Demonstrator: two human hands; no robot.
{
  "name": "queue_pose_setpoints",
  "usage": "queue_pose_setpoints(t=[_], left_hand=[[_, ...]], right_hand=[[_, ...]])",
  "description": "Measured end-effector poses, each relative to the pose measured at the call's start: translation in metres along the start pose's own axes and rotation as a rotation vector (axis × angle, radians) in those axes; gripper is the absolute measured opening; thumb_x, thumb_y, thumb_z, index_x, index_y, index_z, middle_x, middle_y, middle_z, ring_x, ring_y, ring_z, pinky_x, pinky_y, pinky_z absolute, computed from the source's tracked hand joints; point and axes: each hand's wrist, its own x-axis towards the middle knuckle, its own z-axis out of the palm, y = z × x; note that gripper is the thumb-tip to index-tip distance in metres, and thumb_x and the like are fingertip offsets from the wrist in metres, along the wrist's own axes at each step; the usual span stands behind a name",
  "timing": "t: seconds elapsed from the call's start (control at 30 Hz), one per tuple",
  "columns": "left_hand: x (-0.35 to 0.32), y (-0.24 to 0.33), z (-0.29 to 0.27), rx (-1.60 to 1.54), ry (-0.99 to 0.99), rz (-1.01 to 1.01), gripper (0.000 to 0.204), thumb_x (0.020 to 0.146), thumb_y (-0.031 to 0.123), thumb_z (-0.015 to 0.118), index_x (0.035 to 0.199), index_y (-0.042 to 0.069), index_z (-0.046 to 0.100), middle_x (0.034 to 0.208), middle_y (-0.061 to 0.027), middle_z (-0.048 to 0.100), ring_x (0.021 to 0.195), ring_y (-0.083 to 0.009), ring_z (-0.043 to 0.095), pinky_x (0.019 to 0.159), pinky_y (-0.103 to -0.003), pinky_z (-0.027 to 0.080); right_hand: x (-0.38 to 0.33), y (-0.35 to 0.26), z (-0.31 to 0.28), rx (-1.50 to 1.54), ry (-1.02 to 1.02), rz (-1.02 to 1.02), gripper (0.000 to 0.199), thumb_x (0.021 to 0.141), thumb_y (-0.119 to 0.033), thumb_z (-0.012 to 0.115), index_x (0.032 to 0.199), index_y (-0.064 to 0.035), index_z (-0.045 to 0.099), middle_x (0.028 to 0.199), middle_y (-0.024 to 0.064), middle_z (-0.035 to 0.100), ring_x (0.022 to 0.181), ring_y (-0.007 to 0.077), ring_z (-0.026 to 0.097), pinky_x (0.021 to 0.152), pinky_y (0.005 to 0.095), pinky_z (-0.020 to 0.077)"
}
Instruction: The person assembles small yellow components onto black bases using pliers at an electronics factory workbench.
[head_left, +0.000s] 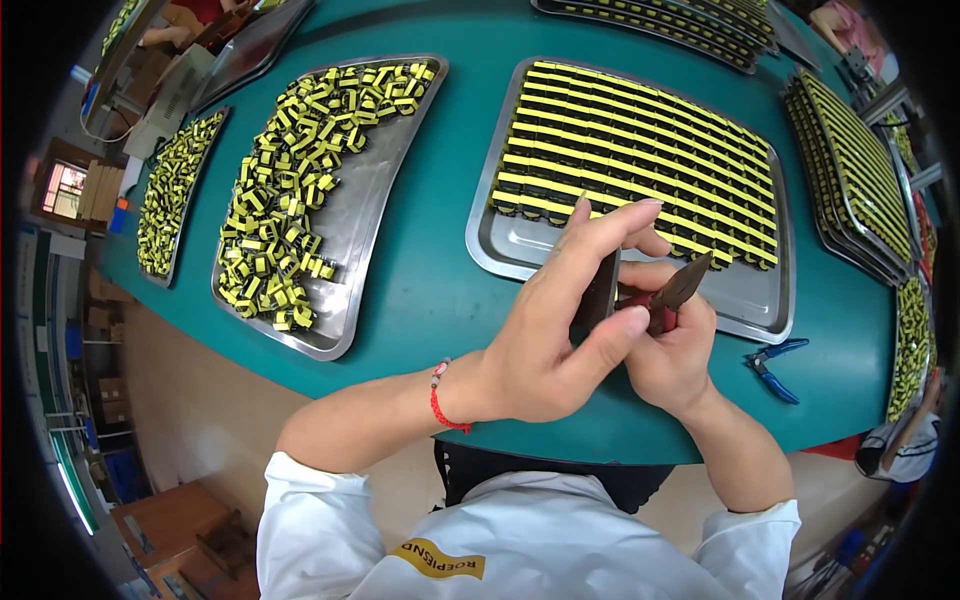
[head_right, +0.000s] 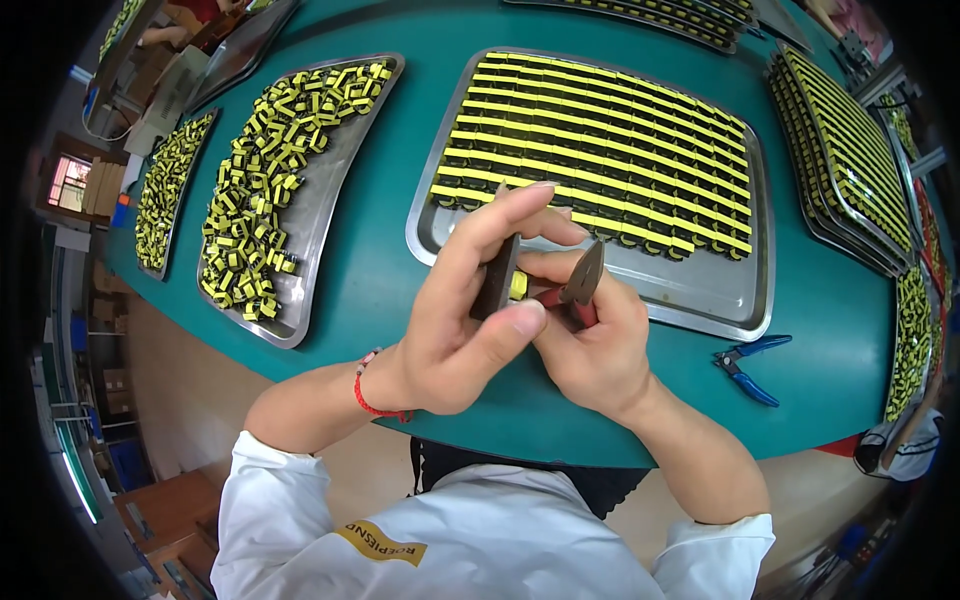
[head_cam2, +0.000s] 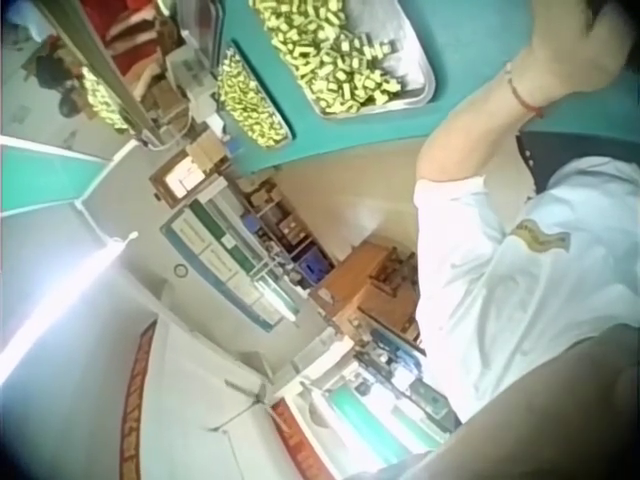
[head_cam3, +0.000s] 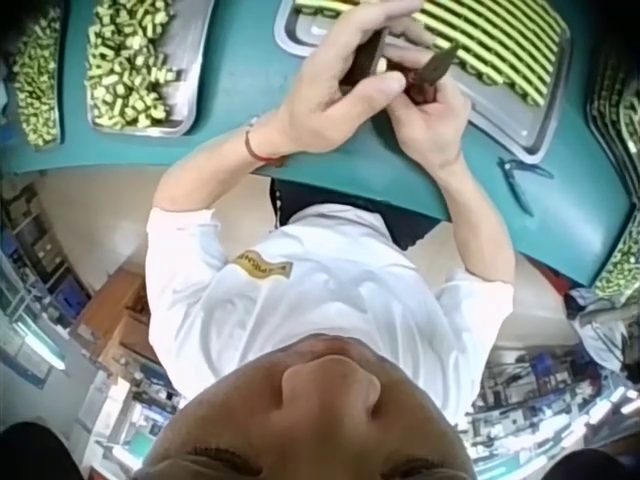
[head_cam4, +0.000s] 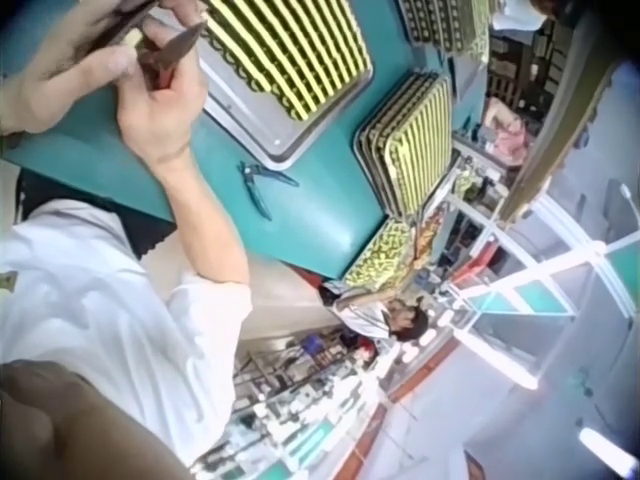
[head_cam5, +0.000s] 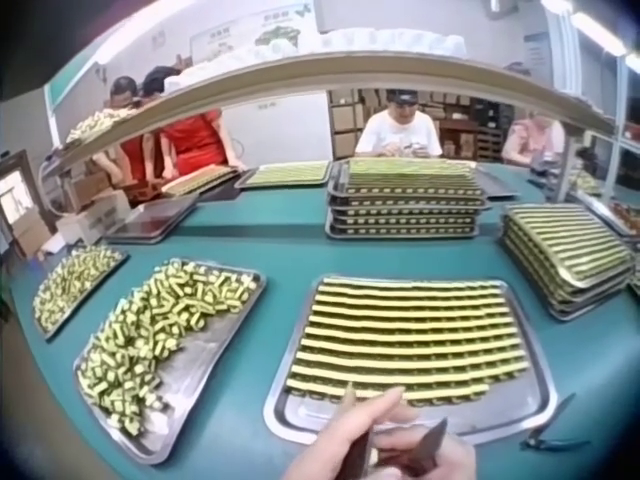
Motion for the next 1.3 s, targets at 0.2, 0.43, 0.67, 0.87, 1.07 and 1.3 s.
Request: queue_pose_setpoints(t=[0.2,0.43,0.67,0.87,1.07,1.3], left_hand=[[0.0,0.0,-0.001,0.186,0.053,0.065,0.054,0.098,0.016,0.045,0.145,-0.007,0.033,0.129,-0.0225,0.052,0.118,-0.0256,0.053,0.101,-0.036,0.043],[-0.004,0.001,0.014,0.013,0.182,-0.122,0.043,0.102,0.02,0.036,0.132,-0.008,0.049,0.123,-0.0167,0.054,0.113,-0.0231,0.055,0.098,-0.033,0.044],[0.001,-0.001,0.013,0.007,0.283,-0.13,0.044,0.108,0.028,0.036,0.133,-0.004,0.052,0.119,-0.0117,0.059,0.109,-0.0187,0.052,0.098,-0.032,0.042],[0.016,-0.013,-0.021,-0.106,0.532,-0.181,0.043,0.107,0.033,0.043,0.123,-0.004,0.059,0.098,-0.0037,0.064,0.085,-0.0087,0.051,0.077,-0.024,0.042],[0.006,-0.02,-0.006,0.172,0.427,-0.2,0.019,0.1,0.011,0.057,0.113,-0.001,0.063,0.086,0.0001,0.059,0.074,-0.0056,0.05,0.065,-0.023,0.042],[0.01,-0.033,0.015,0.379,0.302,0.003,0.012,0.092,0.001,0.06,0.102,0.0,0.066,0.085,-0.0079,0.061,0.068,-0.0151,0.054,0.061,-0.028,0.042]], right_hand=[[0.006,-0.002,0.0,0.002,-0.023,-0.002,0.032,0.084,0.001,0.074,0.113,0.0041,0.062,0.091,0.0063,0.066,0.079,0.0082,0.06,0.069,0.0221,0.0501],[0.003,-0.007,0.008,-0.012,0.082,0.084,0.027,0.086,0.001,0.072,0.106,-0.0019,0.055,0.092,0.0035,0.063,0.081,0.0077,0.061,0.072,0.0236,0.0509],[0.008,-0.013,0.01,0.12,0.044,0.124,0.026,0.085,0.002,0.072,0.105,0.0025,0.056,0.09,0.009,0.066,0.077,0.0129,0.066,0.067,0.0255,0.0557],[0.019,-0.025,-0.015,0.073,0.157,0.03,0.024,0.092,-0.005,0.064,0.112,-0.0018,0.051,0.081,0.0081,0.063,0.061,0.0113,0.059,0.05,0.0206,0.0417],[0.04,-0.052,-0.07,0.115,0.232,-0.015,0.033,0.089,-0.002,0.065,0.119,-0.0014,0.051,0.083,0.006,0.06,0.056,0.0089,0.053,0.047,0.0199,0.0383],[0.013,-0.017,-0.139,-0.282,0.336,0.006,0.021,0.092,-0.009,0.067,0.108,-0.0004,0.056,0.072,0.0016,0.06,0.057,0.008,0.056,0.049,0.0207,0.0397]])
